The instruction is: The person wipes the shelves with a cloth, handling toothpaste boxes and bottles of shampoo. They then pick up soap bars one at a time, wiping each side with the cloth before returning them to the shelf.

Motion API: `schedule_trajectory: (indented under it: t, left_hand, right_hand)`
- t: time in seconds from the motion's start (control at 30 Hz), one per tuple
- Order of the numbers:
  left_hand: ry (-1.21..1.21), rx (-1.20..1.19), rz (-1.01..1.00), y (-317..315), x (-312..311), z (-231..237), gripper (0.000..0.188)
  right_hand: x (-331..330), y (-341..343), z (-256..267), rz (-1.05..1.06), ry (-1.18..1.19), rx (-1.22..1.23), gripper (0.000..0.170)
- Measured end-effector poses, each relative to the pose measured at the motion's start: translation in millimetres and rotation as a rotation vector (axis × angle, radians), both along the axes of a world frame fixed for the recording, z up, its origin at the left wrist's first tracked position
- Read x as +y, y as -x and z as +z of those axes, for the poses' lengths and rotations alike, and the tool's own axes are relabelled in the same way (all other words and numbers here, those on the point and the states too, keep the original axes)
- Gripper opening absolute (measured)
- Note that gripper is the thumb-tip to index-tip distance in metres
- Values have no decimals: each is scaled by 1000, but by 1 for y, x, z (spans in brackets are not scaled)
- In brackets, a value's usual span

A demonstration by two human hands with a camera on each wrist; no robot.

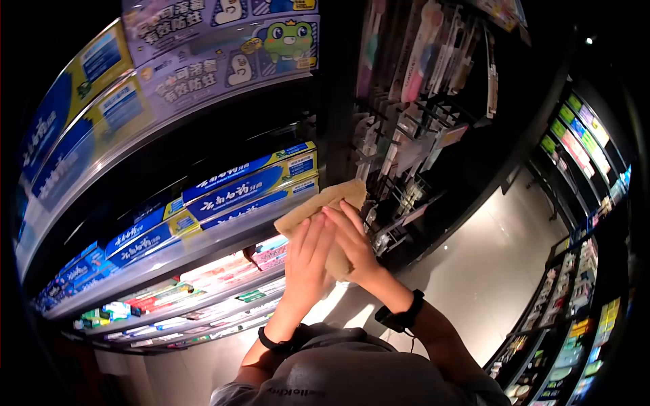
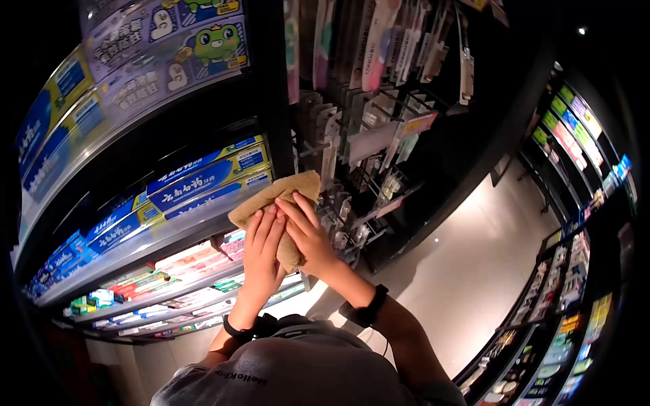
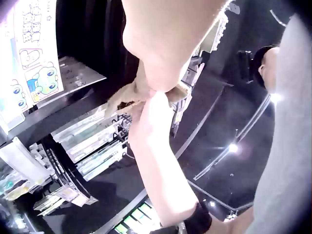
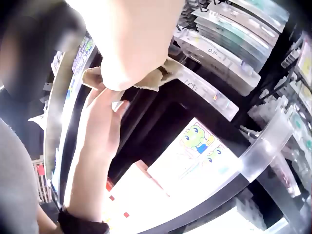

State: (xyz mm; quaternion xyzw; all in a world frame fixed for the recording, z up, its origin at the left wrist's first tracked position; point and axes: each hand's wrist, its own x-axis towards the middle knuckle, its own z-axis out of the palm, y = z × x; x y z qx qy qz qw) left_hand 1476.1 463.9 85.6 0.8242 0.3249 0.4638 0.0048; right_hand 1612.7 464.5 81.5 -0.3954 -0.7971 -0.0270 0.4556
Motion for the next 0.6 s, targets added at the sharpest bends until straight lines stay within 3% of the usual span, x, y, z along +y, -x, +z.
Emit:
schedule_trajectory:
  t: [0.03, 0.1, 0.17, 0.23, 0.27, 0.3, 0.4, 0.43, 0.53, 0.6]
  left_hand:
    - [-4, -2, 25, -3, -1, 5, 53]
    - [-55, -33, -126, -3, -2, 14, 47]
    - [-99, -49, -94, -7, -9, 42, 40]
    - [-445, 123, -104, -8, -11, 84, 36]
    - [-484, 120, -63, -11, -12, 106, 35]
    - [-523, 114, -22, -14, -10, 125, 35]
    - [-616, 170, 175, -12, 16, 156, 42]
    - [-583, 148, 256, -7, 28, 157, 44]
    - [-548, 126, 475, 17, 30, 152, 43]
    - [-531, 52, 610, 37, 24, 139, 44]
  right_hand:
    - [-3, -1, 3, 77, 47, 108, 47]
    - [-5, 6, -2, 177, -4, 359, 43]
    - [-12, 8, 15, 139, -233, 343, 41]
    - [-12, 1, 43, -58, -553, 212, 38]
    - [-10, -4, 58, -186, -637, 122, 36]
    - [-3, -6, 80, -170, -681, 102, 37]
    - [29, -2, 119, -58, -542, 88, 46]
    - [37, 1, 126, -17, -439, 47, 50]
    - [49, 32, 134, -46, -436, -88, 48]
    - [41, 54, 138, 97, -390, -138, 51]
